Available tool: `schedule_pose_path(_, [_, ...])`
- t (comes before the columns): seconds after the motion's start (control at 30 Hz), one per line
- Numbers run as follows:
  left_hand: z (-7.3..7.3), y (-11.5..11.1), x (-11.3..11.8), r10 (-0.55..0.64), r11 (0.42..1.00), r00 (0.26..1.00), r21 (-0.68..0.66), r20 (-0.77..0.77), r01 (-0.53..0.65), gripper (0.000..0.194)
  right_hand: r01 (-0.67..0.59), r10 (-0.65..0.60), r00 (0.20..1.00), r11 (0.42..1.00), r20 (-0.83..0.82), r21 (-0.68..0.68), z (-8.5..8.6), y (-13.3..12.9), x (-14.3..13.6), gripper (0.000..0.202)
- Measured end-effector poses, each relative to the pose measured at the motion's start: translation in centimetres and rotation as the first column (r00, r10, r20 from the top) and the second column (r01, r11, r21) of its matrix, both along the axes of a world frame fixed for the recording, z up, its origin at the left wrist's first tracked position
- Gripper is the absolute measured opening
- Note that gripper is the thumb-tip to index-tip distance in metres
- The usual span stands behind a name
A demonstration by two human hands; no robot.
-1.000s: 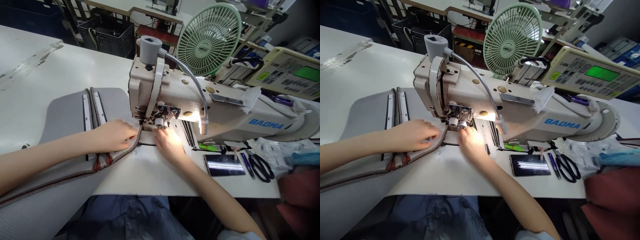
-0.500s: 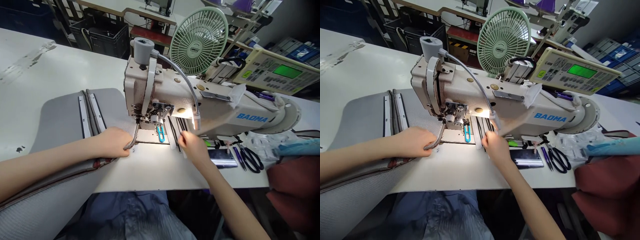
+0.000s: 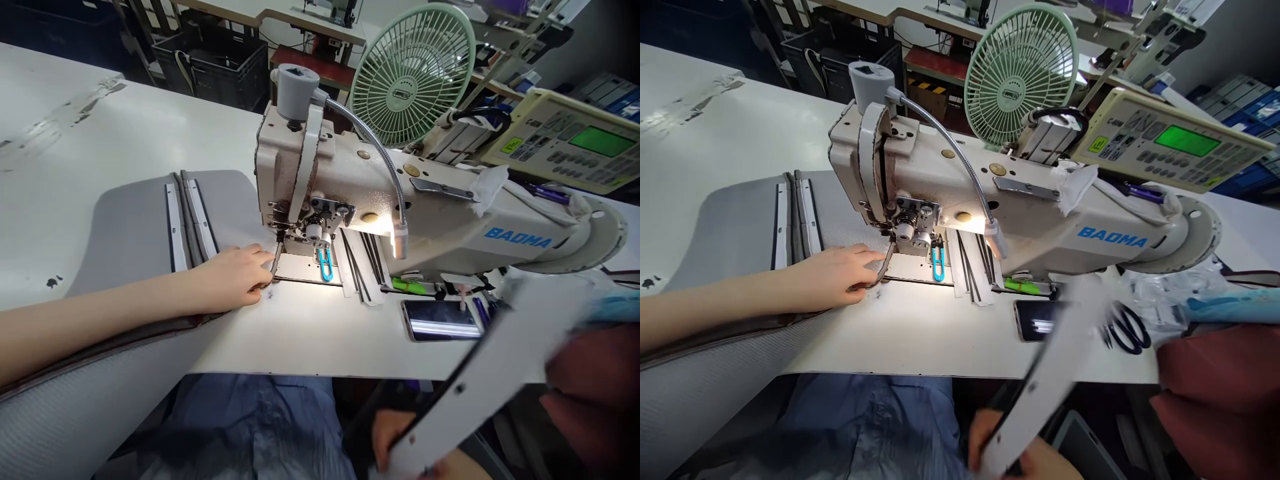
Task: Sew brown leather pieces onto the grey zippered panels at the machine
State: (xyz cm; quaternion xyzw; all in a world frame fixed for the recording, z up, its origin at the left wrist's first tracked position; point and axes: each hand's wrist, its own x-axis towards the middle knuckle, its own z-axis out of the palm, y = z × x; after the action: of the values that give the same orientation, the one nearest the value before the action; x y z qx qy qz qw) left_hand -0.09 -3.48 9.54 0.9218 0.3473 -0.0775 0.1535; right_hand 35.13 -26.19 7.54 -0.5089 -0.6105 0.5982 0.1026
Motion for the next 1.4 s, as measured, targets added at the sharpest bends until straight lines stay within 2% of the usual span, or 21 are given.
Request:
schedule_pose_path(0.03, [-0.1,0.1,-0.1,-0.003,1.0,1.0,-0.013,0.024,0.004,0.016,0.017,-0.003,0.992,0.993,-0.122,0.113,0.4,2.1,-1.1,0.02])
schedule_pose_path(0.07, [-0.1,0.2,-0.2,-0.005,1.0,0.999,-0.024,0.047,0.006,0.017,0.116,-0.074,0.985,0.953,-0.157,0.28,0.7,4.4,-2.5,0.027])
schedule_pose_path(0.1, [-0.2,0.3,-0.2,-0.003,0.999,0.998,-0.034,0.064,0.005,0.018,0.153,-0.112,0.987,0.872,-0.114,0.465,0.9,6.8,-4.0,0.033])
schedule_pose_path(0.13, [-0.2,0.4,-0.3,0.0,0.999,0.997,-0.047,0.075,0.003,0.019,0.073,-0.101,0.995,0.787,0.012,0.612,0.8,9.2,-5.6,0.037])
schedule_pose_path(0.17, [-0.1,0.5,-0.3,0.006,0.998,0.997,-0.064,0.082,-0.001,0.019,-0.047,-0.105,0.982,0.675,0.159,0.736,0.5,11.4,-7.3,0.038])
schedule_pose_path(0.2, [0.0,0.6,-0.4,0.016,0.996,0.996,-0.086,0.088,-0.008,0.02,-0.077,-0.12,0.975,0.613,0.189,0.786,-0.1,13.3,-8.9,0.039])
schedule_pose_path(0.27, [0.2,0.9,-0.5,0.045,0.988,0.993,-0.149,0.105,-0.029,0.022,-0.162,-0.068,0.969,0.557,0.239,0.815,-1.6,16.2,-11.9,0.037])
schedule_pose_path(0.3, [0.2,1.0,-0.6,0.062,0.982,0.991,-0.183,0.118,-0.04,0.023,-0.243,-0.028,0.956,0.484,0.293,0.84,-2.6,17.1,-13.1,0.036])
schedule_pose_path(0.33, [0.3,1.2,-0.7,0.08,0.976,0.988,-0.211,0.129,-0.051,0.024,-0.34,-0.014,0.928,0.38,0.372,0.86,-3.5,17.6,-14.0,0.036])
schedule_pose_path(0.4, [0.3,1.5,-1.0,0.114,0.966,0.983,-0.246,0.144,-0.076,0.023,-0.474,-0.049,0.871,0.174,0.489,0.863,-5.1,17.8,-15.3,0.033])
schedule_pose_path(0.43, [0.3,1.6,-1.1,0.128,0.962,0.981,-0.257,0.148,-0.087,0.022,-0.503,-0.08,0.856,0.094,0.51,0.859,-5.8,17.7,-15.7,0.031])
schedule_pose_path(0.47, [0.2,1.8,-1.2,0.145,0.959,0.978,-0.267,0.153,-0.1,0.02,-0.504,-0.094,0.858,0.039,0.505,0.863,-6.3,17.5,-16.0,0.028])
schedule_pose_path(0.53, [0.2,1.9,-1.4,0.181,0.949,0.969,-0.288,0.167,-0.128,0.018,-0.485,-0.097,0.872,-0.034,0.48,0.874,-6.9,17.0,-16.4,0.025])
schedule_pose_path(0.6, [0.3,2.1,-1.5,0.21,0.94,0.962,-0.306,0.176,-0.149,0.017,-0.495,-0.101,0.866,-0.047,0.489,0.867,-7.0,16.9,-17.0,0.024])
schedule_pose_path(0.73, [0.3,2.0,-1.1,0.192,0.943,0.969,-0.302,0.153,-0.139,0.022,-0.547,-0.137,0.828,0.022,0.544,0.837,-6.8,17.2,-18.3,0.026])
schedule_pose_path(0.87, [0.4,1.9,-0.8,0.15,0.958,0.977,-0.268,0.154,-0.105,0.024,-0.505,-0.127,0.857,-0.015,0.499,0.863,-7.0,17.9,-18.3,0.023])
schedule_pose_path(1.03, [0.5,1.8,-0.7,0.139,0.962,0.98,-0.254,0.143,-0.1,0.025,-0.467,-0.049,0.88,0.086,0.472,0.88,-7.2,18.4,-17.0,0.023])
schedule_pose_path(1.2, [-0.1,1.7,-0.5,0.12,0.963,0.99,-0.253,0.077,-0.097,0.023,-0.443,-0.041,0.893,0.102,0.449,0.891,-6.8,18.2,-16.7,0.02])
schedule_pose_path(1.33, [-0.6,1.3,-0.4,0.105,0.974,0.993,-0.208,0.056,-0.091,0.022,-0.502,-0.007,0.862,0.136,0.507,0.854,-6.8,18.1,-17.0,0.015])
schedule_pose_path(1.4, [-0.7,1.2,-0.3,0.114,0.975,0.992,-0.197,0.059,-0.1,0.019,-0.534,0.0,0.843,0.12,0.538,0.837,-6.9,18.1,-17.0,0.016])
